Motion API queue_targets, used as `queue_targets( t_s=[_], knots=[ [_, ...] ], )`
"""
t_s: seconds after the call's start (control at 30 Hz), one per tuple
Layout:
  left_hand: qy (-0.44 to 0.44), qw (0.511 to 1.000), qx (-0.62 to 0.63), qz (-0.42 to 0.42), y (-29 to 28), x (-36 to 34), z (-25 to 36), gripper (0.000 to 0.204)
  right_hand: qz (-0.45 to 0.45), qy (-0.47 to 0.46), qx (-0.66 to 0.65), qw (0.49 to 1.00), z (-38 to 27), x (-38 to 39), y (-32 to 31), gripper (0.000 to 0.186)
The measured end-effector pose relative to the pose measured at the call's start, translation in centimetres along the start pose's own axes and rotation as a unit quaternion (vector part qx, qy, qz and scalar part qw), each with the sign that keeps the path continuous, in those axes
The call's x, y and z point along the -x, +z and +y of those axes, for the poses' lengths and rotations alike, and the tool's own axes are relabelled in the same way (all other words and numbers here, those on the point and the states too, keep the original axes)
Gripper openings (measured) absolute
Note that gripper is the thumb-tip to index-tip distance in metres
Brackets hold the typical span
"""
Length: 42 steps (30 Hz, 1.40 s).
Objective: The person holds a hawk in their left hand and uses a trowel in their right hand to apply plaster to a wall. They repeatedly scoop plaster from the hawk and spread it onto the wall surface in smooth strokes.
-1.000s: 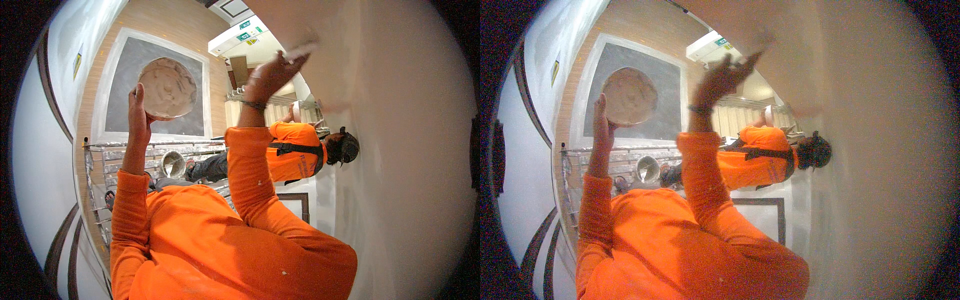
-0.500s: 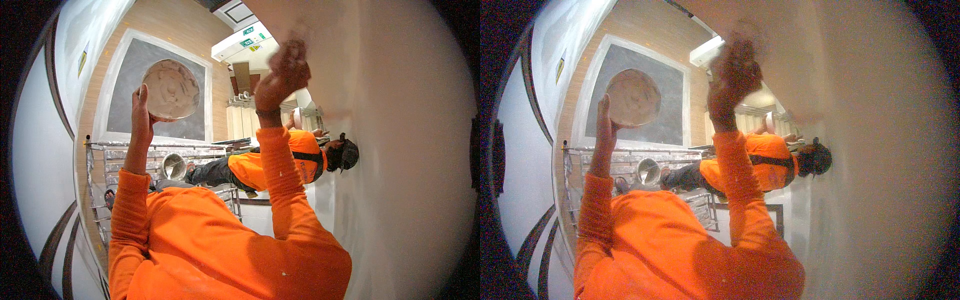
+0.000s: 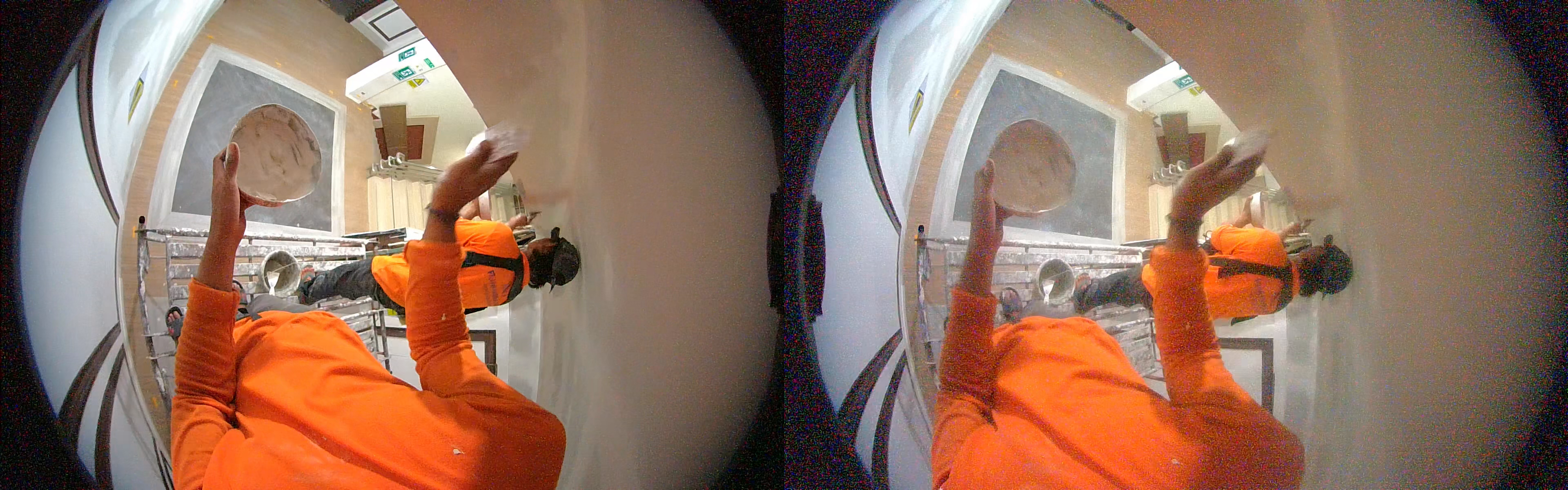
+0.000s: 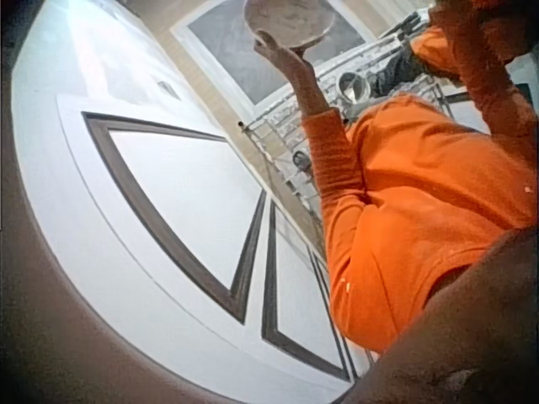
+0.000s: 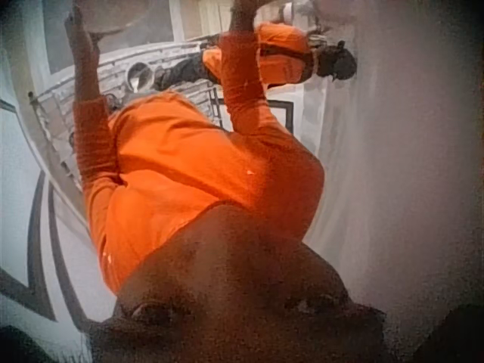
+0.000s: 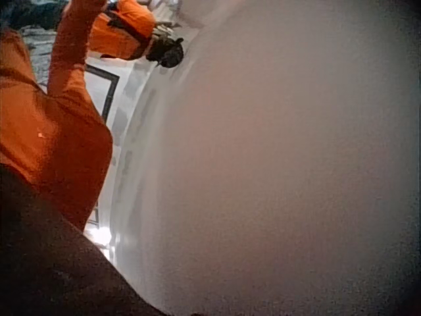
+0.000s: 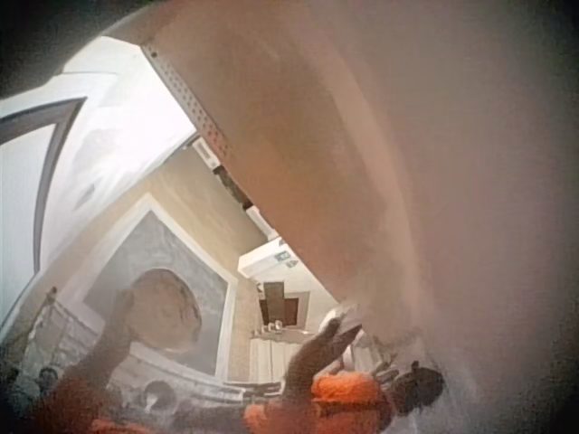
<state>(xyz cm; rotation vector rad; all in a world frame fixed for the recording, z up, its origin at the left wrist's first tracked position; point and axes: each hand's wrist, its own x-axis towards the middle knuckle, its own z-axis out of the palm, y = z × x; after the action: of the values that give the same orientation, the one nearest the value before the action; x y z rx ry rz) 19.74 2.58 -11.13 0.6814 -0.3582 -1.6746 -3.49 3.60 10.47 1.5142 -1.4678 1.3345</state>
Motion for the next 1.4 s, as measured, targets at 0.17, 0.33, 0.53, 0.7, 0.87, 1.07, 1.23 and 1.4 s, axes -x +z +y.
queue_targets(
  t_s=[0.17, 0.33, 0.53, 0.7, 0.87, 1.07, 1.23, 1.4],
  knots=[
    [0.014, 1.000, 0.002, 0.002, -0.6, 0.6, -0.5, 0.072, 0.077, 0.108, -0.089, 0.987, 1.0, -3.3, 2.8, 0.053],
    [0.027, 1.000, 0.007, 0.009, -1.8, 1.1, -0.5, 0.072, -0.008, 0.027, -0.135, 0.990, -12.3, -0.4, 7.6, 0.059],
    [0.010, 0.999, 0.007, 0.029, -2.2, 0.2, -0.4, 0.072, -0.147, -0.263, -0.103, 0.948, -18.9, 4.0, 10.5, 0.052],
    [0.029, 0.999, 0.019, 0.038, -1.3, -0.6, -0.6, 0.071, -0.150, -0.287, -0.061, 0.944, -10.9, 3.6, 4.4, 0.038],
    [0.021, 0.999, 0.021, 0.012, -1.1, -1.5, -1.5, 0.072, -0.103, -0.270, 0.107, 0.951, -1.9, 0.7, -1.0, 0.042],
    [0.008, 0.999, 0.029, 0.011, -1.8, -3.2, -3.7, 0.071, -0.095, -0.267, 0.116, 0.952, 4.0, 1.9, -3.0, 0.043],
    [-0.010, 0.999, 0.005, 0.035, -0.9, -3.1, -3.8, 0.069, -0.088, -0.254, 0.186, 0.945, 9.4, 1.8, -4.9, 0.046],
    [0.000, 0.999, 0.020, 0.046, -0.5, -3.3, -4.9, 0.066, -0.114, -0.172, 0.131, 0.970, 18.0, 2.2, -8.0, 0.048]
  ],
)
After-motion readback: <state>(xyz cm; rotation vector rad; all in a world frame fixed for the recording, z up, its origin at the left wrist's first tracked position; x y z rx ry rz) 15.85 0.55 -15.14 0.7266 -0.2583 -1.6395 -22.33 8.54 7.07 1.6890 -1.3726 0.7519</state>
